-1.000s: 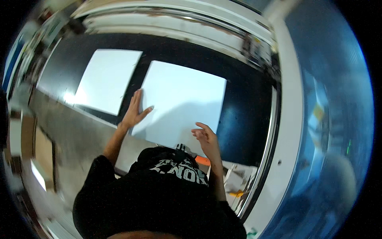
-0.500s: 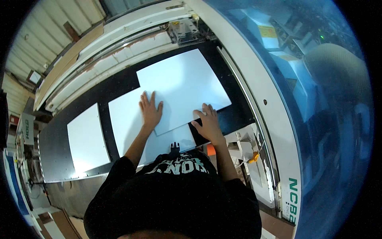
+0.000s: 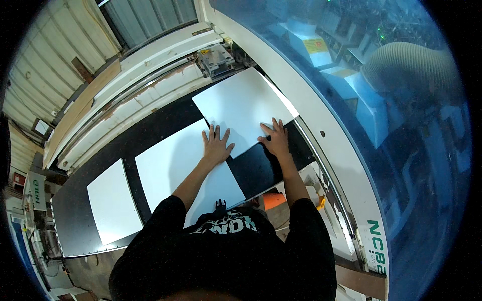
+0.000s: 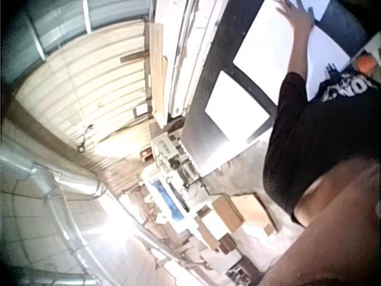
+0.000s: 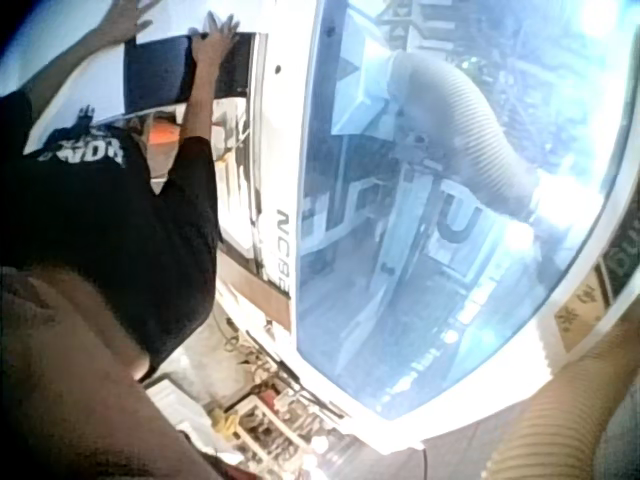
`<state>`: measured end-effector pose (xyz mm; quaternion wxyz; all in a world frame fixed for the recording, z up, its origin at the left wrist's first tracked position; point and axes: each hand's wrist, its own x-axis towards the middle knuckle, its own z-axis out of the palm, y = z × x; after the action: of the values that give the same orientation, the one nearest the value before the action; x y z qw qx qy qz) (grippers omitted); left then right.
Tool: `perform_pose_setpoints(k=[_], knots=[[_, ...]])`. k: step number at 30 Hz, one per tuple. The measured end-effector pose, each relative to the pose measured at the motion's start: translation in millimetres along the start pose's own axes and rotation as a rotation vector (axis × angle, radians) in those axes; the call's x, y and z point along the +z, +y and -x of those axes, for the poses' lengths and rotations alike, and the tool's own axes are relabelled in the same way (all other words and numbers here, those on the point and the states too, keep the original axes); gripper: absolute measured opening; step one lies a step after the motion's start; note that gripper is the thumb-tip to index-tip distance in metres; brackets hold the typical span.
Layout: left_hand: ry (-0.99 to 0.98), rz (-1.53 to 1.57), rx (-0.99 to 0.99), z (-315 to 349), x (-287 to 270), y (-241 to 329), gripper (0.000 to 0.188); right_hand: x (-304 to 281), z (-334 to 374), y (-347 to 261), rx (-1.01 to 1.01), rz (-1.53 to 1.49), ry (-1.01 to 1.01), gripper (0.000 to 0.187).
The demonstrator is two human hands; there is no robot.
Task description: The person picks up white rectangular panels from a stack and places them onto a machine table. They use a handheld tool to mark or punch holes into the panels while they are positioned on the machine. The person then removes the processed panels and stacks them on a separate pile. The process is repeated for multiple panels.
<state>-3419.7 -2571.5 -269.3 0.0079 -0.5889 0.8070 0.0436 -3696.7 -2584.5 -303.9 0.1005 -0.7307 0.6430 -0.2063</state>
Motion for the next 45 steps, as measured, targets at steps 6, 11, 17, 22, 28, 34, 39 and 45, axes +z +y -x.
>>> perform_pose_setpoints(k=[6,11,17,22,28,34,39,45], knots=[[-0.169,-0.011,0.009,-41.3,-12.5,2.7,0.113,10.7,-32.1,-2.9,0.049,0.028,0.11,0.063],[-0.167,0.016,0.153,-71.3,-14.4,-21.4,0.137,8.2,-53.7,-19.4,0.111,0.078,0.066,0.061],[-0.201,-0.008,0.171,-84.3,-10.1,-49.0,0.131,20.9,-51.5,-40.7,0.064,0.169,0.14,0.058],[-0.253,-0.039,0.204,-79.7,-32.9,-79.1,0.131,22.3,-38.7,-70.7,0.019,0.214,0.054,0.056],[-0.229,0.056,0.228,-90.7,-31.4,-68.2,0.121,19.5,-48.7,-57.3,-0.025,0.29,0.11,0.058],[-0.18,0.127,0.261,-121.0,-25.9,-38.1,0.114,-2.1,-75.4,-20.8,0.054,0.305,0.029,0.059],[-0.148,0.152,0.299,-143.8,-20.3,-12.1,0.113,-15.4,-86.6,16.2,0.086,0.236,0.022,0.061],[-0.219,0.085,0.296,-160.4,-27.7,4.4,0.117,-20.1,-95.8,26.8,0.19,0.237,0.048,0.063]])
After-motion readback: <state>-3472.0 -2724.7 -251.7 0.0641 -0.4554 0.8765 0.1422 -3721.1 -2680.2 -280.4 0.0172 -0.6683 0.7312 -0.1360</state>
